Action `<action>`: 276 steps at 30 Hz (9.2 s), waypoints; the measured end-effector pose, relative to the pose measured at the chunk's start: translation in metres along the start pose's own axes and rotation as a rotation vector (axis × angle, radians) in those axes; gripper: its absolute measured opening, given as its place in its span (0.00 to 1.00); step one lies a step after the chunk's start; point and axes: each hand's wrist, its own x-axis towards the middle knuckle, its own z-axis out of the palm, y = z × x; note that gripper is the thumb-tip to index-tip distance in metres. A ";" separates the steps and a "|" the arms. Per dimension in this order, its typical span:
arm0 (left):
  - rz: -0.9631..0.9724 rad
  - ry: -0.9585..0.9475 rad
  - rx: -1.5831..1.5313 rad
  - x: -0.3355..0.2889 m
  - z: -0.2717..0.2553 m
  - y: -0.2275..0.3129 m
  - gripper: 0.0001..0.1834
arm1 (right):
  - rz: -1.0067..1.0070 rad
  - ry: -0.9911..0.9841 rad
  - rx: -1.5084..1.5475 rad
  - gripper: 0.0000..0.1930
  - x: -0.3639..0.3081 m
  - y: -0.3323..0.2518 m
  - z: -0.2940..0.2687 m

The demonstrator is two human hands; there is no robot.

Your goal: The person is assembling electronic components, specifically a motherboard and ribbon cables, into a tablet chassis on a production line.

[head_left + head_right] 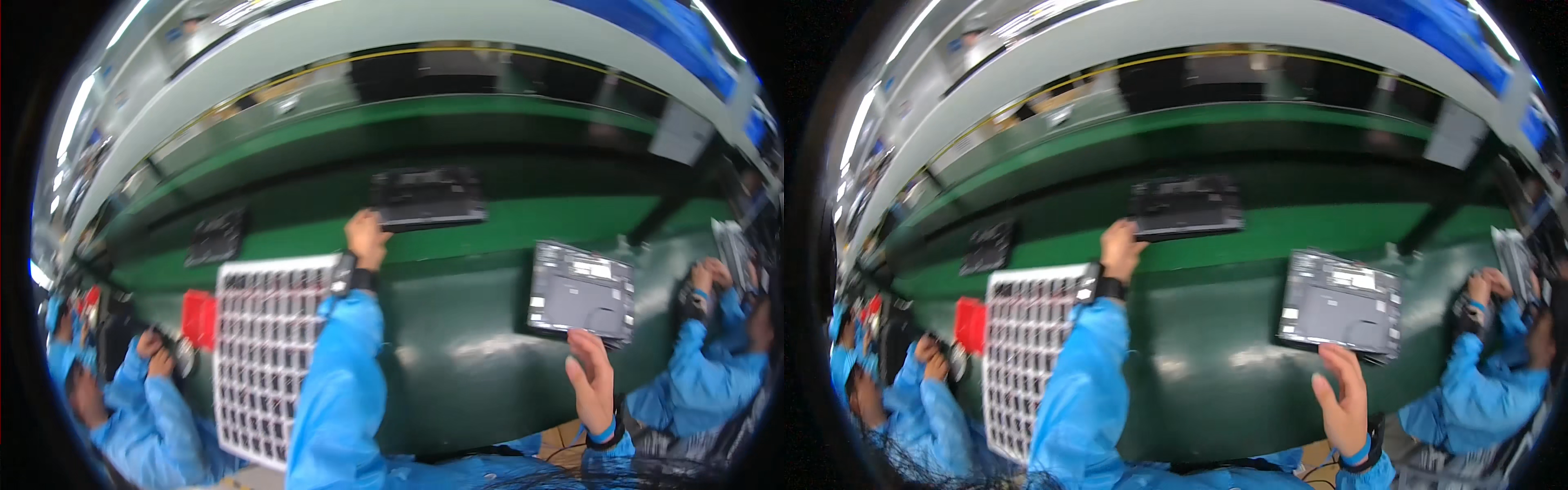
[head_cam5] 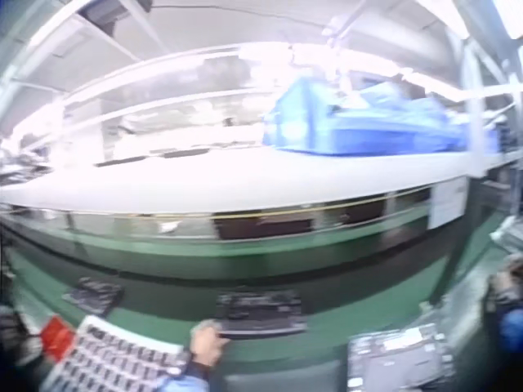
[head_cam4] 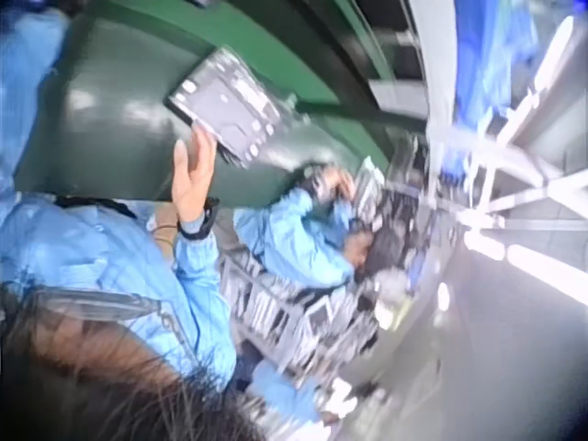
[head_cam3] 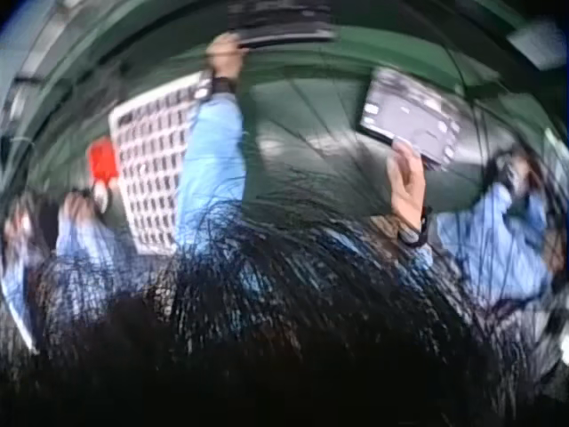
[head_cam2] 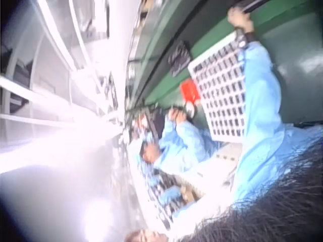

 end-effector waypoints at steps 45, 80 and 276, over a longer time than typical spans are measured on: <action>-0.707 0.080 0.391 -0.303 -0.229 0.245 0.15 | 0.147 -0.141 -0.012 0.13 -0.012 0.042 0.048; -0.721 0.599 -0.562 -0.289 -0.225 0.203 0.11 | -0.458 -0.873 -0.199 0.16 0.006 -0.035 0.349; -0.113 -0.178 -0.067 -0.186 -0.147 0.246 0.05 | -0.386 -0.659 -0.512 0.11 0.113 0.013 0.077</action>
